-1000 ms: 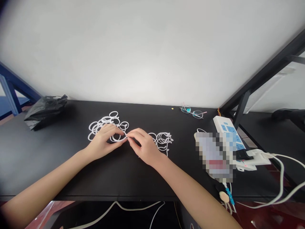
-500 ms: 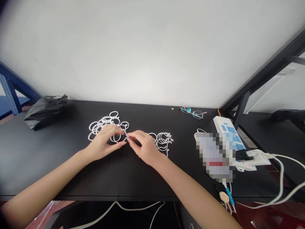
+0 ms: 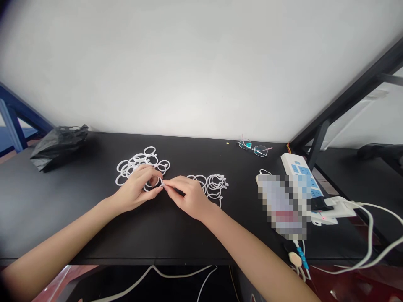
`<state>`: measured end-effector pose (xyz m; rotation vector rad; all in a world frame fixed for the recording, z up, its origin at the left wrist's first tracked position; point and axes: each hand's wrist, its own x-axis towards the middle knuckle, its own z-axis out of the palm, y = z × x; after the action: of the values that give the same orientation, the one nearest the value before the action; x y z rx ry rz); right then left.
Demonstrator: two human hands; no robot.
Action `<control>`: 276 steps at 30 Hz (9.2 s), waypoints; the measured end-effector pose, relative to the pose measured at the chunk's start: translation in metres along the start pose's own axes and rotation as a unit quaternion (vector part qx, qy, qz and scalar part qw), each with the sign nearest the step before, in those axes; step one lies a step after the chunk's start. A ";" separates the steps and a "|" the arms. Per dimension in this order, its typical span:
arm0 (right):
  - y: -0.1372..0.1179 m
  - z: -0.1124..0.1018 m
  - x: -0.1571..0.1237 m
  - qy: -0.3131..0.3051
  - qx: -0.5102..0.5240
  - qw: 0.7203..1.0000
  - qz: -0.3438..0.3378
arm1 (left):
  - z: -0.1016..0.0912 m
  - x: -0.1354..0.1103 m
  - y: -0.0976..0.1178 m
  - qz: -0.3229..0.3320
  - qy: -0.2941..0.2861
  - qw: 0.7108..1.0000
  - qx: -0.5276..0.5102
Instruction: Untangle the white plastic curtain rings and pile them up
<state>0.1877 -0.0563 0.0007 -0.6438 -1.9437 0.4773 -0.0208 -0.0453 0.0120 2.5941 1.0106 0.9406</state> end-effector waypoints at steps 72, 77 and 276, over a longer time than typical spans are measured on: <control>0.016 -0.011 0.000 -0.083 -0.220 0.954 0.188 | 0.004 -0.004 -0.019 -0.051 -0.025 0.993 0.103; 0.018 -0.012 -0.001 -0.081 -0.189 0.958 0.199 | 0.004 -0.003 -0.019 -0.043 -0.026 0.994 0.099; -0.004 0.000 0.002 0.092 -0.003 0.995 -0.022 | 0.005 0.000 0.000 0.037 0.013 0.999 0.017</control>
<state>0.1863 -0.0586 0.0047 -0.6244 -1.7815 0.3716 -0.0178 -0.0452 0.0076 2.6704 0.9496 0.9857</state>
